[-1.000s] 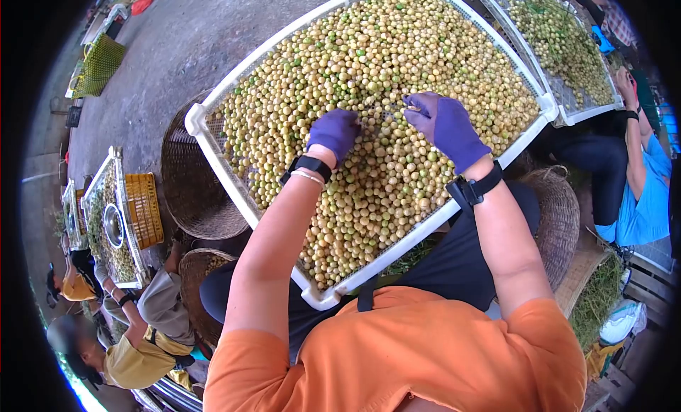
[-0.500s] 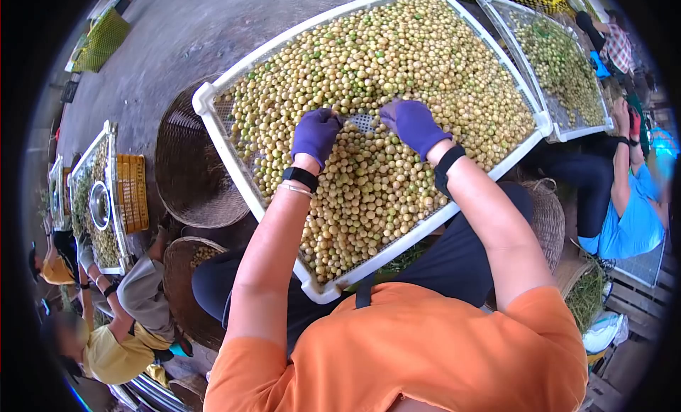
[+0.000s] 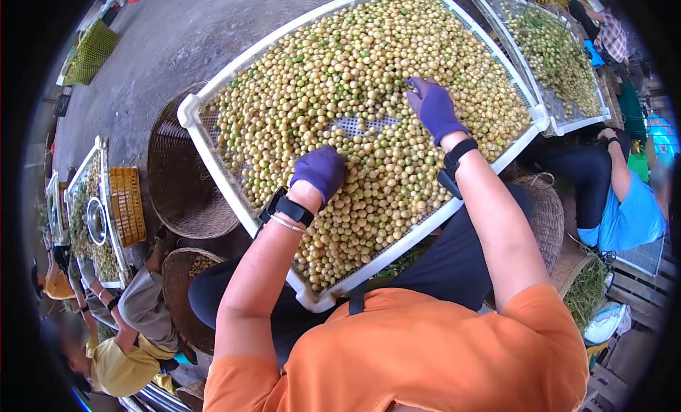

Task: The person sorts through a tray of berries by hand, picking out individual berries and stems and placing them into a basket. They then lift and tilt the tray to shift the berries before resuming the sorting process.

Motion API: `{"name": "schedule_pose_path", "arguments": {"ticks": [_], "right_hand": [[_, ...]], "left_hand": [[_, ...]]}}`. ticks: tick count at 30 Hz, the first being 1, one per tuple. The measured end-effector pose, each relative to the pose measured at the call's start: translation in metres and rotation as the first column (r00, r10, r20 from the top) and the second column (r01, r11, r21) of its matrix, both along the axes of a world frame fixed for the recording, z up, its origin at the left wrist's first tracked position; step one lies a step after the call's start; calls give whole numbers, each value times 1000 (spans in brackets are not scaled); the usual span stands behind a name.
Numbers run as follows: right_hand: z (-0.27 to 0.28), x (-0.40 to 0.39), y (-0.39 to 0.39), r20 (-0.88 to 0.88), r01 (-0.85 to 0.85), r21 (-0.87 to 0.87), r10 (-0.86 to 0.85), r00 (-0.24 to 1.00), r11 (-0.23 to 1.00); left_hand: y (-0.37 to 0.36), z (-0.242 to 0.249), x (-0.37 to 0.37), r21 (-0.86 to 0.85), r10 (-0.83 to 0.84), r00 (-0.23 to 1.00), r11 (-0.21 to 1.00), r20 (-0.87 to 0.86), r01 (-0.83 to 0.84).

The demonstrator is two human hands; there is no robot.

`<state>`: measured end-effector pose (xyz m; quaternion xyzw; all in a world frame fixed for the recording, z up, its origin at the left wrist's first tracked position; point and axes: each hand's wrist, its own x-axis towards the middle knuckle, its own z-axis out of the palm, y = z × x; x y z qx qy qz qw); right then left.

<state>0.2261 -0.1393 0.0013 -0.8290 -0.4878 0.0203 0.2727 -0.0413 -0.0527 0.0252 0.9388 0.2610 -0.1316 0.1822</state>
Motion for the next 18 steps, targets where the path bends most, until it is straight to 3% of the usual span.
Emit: {"name": "schedule_pose_path", "arguments": {"ticks": [1,3,5,6,7,8,10,12,13,16,17,18], "right_hand": [[-3,6,-2,70,-40,12,39,997,999],[-5,7,2,139,-94,-283,138,981,955],[21,-17,4,156,-137,-510,249,956,849],[12,-15,-1,73,-299,-419,360,930,857],[24,-21,-3,-104,-372,-451,366,925,811],[37,-23,-4,-280,-449,-467,354,892,762],[47,-17,-1,-353,-295,-333,172,920,896],[23,6,4,-95,-65,-224,44,994,972],[5,17,1,-48,-38,-176,30,998,984],[-12,22,0,31,-35,-85,38,999,996],[-14,20,1,47,-48,-68,51,998,997],[-15,18,3,99,-35,-138,49,994,990]], "left_hand": [[-3,-1,2,-7,-5,998,1000,-59,5],[-6,-2,9,-13,-10,985,1000,-174,8],[-5,13,18,-67,-17,983,998,-185,5],[-3,20,21,-95,-21,981,995,-192,3],[3,21,27,-107,-21,977,994,-213,-2],[14,17,30,-165,-31,993,986,-110,12],[29,16,42,-224,208,975,957,78,-186],[41,16,58,-168,257,936,961,239,-221],[43,12,67,-195,335,886,939,321,-285],[40,23,101,-188,383,871,922,309,-338],[40,4,108,-138,307,827,952,472,-275],[39,5,117,-111,268,874,963,406,-244]]}}
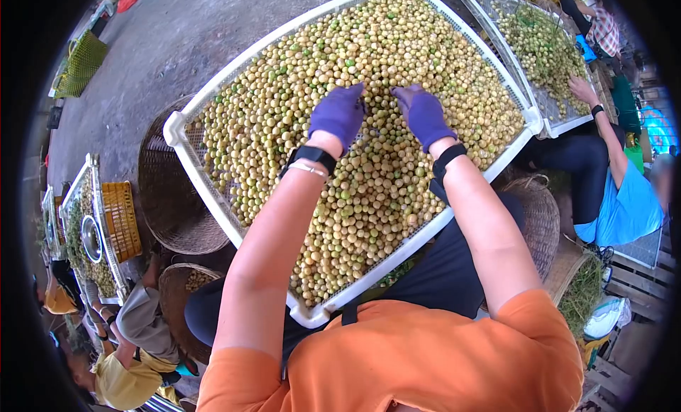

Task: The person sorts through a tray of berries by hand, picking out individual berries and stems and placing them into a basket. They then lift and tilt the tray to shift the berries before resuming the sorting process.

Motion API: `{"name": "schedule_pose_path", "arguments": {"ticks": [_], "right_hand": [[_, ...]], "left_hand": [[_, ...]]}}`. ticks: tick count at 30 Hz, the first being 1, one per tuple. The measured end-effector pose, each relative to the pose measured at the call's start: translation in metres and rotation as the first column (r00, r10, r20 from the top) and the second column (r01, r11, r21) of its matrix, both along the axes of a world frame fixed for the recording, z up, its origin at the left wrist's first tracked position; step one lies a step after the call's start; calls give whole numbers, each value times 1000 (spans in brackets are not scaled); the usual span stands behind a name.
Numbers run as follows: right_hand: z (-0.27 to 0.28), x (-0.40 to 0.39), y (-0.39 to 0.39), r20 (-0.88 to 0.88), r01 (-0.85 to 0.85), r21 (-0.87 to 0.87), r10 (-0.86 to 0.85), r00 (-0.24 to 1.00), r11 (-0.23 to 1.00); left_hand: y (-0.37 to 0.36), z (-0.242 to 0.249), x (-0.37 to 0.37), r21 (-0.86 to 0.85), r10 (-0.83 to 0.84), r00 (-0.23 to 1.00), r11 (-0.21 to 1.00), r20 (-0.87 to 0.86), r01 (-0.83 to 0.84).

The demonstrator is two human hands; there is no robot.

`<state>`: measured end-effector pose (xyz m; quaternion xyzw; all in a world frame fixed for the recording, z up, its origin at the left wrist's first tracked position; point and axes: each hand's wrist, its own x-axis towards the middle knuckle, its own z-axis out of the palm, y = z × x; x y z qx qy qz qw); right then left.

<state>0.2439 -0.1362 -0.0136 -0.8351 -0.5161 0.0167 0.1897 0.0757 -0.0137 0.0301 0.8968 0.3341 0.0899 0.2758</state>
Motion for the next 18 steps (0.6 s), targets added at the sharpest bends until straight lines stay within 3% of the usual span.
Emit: {"name": "schedule_pose_path", "arguments": {"ticks": [2,3,6,7,8,10,11,14,15,18], "right_hand": [[-3,-4,4,108,22,-135,-7,994,991],[-2,-3,5,99,17,-176,1,995,984],[19,14,-6,-310,-170,-182,108,945,968],[50,11,-1,-506,-119,-329,-68,860,937],[46,12,-3,-505,19,-188,-113,856,982],[20,20,1,-216,81,72,-63,974,994],[14,20,0,-120,23,75,-13,993,997],[0,5,7,0,-69,-31,69,998,997],[-3,-1,10,168,-64,-88,79,983,994],[-6,-2,13,137,18,-182,7,991,983]], "left_hand": [[1,1,15,16,-144,930,987,-338,159],[1,-3,15,-7,-175,906,982,-384,187],[1,-12,1,-116,-233,777,972,-585,204],[4,-5,-4,-148,-283,745,958,-604,244],[6,2,-7,-195,-292,743,956,-602,218],[11,1,-4,-133,-213,850,977,-482,169],[12,3,1,-101,-150,907,988,-393,119],[2,-5,19,21,-65,991,997,-120,68],[-1,-7,26,71,-84,990,993,-114,93],[-3,-16,40,155,-150,962,970,-230,188]]}}
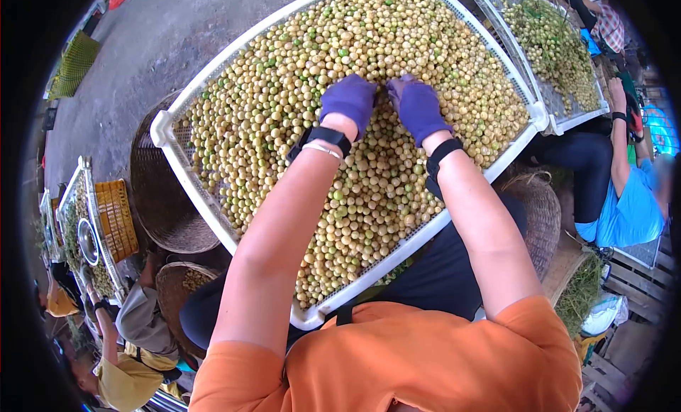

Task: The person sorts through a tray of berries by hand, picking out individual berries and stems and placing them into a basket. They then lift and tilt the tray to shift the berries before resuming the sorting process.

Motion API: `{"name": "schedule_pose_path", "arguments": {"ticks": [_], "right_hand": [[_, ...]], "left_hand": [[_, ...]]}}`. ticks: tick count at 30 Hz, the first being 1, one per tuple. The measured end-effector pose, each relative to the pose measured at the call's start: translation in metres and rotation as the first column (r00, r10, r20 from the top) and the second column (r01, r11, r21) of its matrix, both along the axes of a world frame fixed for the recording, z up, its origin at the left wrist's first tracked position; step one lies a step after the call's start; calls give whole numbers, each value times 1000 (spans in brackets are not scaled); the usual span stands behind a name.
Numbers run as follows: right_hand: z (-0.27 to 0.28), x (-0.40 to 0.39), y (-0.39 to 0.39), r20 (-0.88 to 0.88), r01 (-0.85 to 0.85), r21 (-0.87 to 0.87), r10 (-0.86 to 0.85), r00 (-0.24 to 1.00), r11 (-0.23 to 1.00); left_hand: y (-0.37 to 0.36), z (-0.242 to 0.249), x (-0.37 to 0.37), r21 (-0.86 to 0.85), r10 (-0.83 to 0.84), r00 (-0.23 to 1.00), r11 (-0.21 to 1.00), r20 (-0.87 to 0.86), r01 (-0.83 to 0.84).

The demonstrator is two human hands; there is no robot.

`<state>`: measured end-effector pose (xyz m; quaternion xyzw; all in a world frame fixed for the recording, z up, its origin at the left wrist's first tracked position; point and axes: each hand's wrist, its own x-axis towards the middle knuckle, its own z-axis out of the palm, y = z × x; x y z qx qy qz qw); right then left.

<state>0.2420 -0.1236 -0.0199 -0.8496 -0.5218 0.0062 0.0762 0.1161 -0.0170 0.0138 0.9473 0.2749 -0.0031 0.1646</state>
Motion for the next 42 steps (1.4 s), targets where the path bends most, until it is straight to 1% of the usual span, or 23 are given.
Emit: {"name": "schedule_pose_path", "arguments": {"ticks": [1,4,7,10,11,13,15,16,18,20,22,25,28,29,32,33,36,37,38,39,40,41,42], "right_hand": [[-3,1,0,0,-9,20,9,1000,1000],[-2,1,4,38,45,-78,-42,998,996],[-3,2,4,83,-10,-23,12,997,1000],[-4,-1,5,117,-3,19,1,993,1000],[-3,0,4,91,-11,22,9,996,1000],[3,4,3,40,-26,31,25,999,999],[15,6,1,17,-20,-37,21,1000,999],[19,5,-1,3,-16,-72,16,1000,997],[17,7,-3,-21,-23,-54,22,1000,998],[10,8,-3,-18,-29,-35,28,999,999],[13,3,-4,-3,-29,-30,29,1000,999],[15,2,-3,-11,-27,-60,27,1000,998],[26,5,-6,-124,-34,-146,16,992,989],[31,6,-6,-176,-41,-178,9,984,983],[28,10,-7,-274,-28,-139,-12,962,990],[26,11,-7,-292,-24,-117,-12,956,993],[23,11,-7,-305,0,-45,-13,952,999],[24,7,-7,-281,13,-19,-17,959,1000],[25,3,-7,-256,25,7,-22,966,1000],[31,-4,-6,-309,-8,43,21,951,999],[39,-13,-4,-358,-40,80,66,931,996],[45,-24,-1,-405,-69,119,112,907,990],[43,-36,0,-404,-154,171,212,890,973]], "left_hand": [[0,-3,5,39,-54,996,998,-71,57],[-2,-4,11,60,-24,989,998,-145,33],[-5,2,8,64,-124,972,988,-202,139],[-14,23,4,0,-182,926,981,-331,192],[-13,4,3,35,-178,955,981,-238,192],[-11,-3,-3,-28,-171,966,985,-196,169],[-1,-10,-11,-131,-184,965,978,-185,161],[2,1,-20,-239,-134,975,967,-179,90],[10,-6,-44,-391,10,1000,920,-12,-14],[13,-27,-66,-376,164,977,921,134,-103],[12,-30,-78,-362,225,956,921,188,-145],[18,-25,-81,-542,286,957,812,46,-216],[14,-4,-85,-887,492,870,398,-11,-236],[19,-7,-87,-890,487,873,391,-15,-234],[20,-3,-97,-979,691,723,163,23,-125],[21,-1,-101,-994,699,715,95,27,-55],[14,2,-95,-936,607,791,318,81,-148],[13,-2,-86,-756,440,898,591,10,-282],[11,-8,-82,-591,293,954,781,61,-202],[8,-16,-80,-393,132,988,915,76,-92],[4,-14,-76,-177,-30,998,983,54,39],[0,-12,-75,-176,-56,998,983,-32,50],[-3,-14,-75,-150,-50,997,988,-55,42]]}}
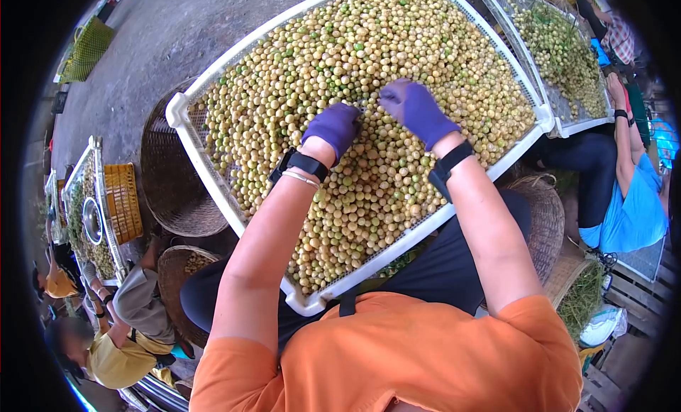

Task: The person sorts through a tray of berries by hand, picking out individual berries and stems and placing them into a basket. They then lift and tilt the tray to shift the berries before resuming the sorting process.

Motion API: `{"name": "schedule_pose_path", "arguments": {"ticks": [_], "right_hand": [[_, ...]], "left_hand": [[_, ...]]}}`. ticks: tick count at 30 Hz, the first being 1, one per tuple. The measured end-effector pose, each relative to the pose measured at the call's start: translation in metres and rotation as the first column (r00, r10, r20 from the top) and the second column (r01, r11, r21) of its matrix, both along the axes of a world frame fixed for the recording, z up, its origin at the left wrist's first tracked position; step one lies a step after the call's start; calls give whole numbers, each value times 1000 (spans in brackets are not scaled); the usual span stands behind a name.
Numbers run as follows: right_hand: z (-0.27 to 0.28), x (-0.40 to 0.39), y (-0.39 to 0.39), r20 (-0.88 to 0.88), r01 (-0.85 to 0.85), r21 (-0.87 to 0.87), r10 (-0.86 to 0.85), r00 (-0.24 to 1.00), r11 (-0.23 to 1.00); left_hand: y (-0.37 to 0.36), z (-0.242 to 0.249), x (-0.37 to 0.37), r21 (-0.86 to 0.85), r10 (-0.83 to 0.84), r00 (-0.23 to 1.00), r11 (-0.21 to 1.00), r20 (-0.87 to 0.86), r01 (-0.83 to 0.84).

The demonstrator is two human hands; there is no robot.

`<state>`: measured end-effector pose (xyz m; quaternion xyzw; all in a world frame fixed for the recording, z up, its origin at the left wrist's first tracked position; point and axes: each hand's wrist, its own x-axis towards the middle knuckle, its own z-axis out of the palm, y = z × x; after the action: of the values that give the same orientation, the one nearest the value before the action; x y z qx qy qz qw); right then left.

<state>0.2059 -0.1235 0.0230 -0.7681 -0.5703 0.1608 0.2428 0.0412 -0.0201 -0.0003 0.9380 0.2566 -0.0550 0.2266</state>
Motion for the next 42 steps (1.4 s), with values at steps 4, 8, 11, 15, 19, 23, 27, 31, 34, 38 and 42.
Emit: {"name": "schedule_pose_path", "arguments": {"ticks": [4,8,11,15,19,23,27,31,34,38,42], "right_hand": [[-28,-33,5,73,-153,91,146,987,984],[-36,-34,7,173,-177,30,170,970,984],[-31,-40,13,339,-174,-138,212,916,975],[-24,-58,13,470,-157,-226,249,847,961],[-41,-59,15,487,-184,-185,252,836,966],[-28,-61,14,442,-186,-176,246,863,967],[-26,-66,12,428,-122,-221,209,879,968],[-28,-68,11,404,-93,-200,169,899,975],[-31,-54,7,240,-111,-135,141,961,985],[-15,-29,3,-207,61,-237,-111,972,970],[-13,-24,-2,-350,185,-120,-216,911,975]], "left_hand": [[-7,4,-1,34,64,996,998,-68,-62],[-5,4,0,20,204,973,979,-108,-203],[-5,12,2,-44,222,967,973,-123,-229],[7,10,-22,-307,429,903,858,-16,-413],[22,-1,-61,-973,808,588,115,-26,-201],[22,-1,-60,-981,814,579,-143,-43,129],[10,13,-31,-816,707,705,439,55,-377],[11,6,-7,-57,136,990,989,40,-134],[5,5,4,-77,57,986,995,-154,-70],[-11,-5,6,115,111,982,989,-155,-94],[-18,10,2,95,178,977,981,-119,-167]]}}
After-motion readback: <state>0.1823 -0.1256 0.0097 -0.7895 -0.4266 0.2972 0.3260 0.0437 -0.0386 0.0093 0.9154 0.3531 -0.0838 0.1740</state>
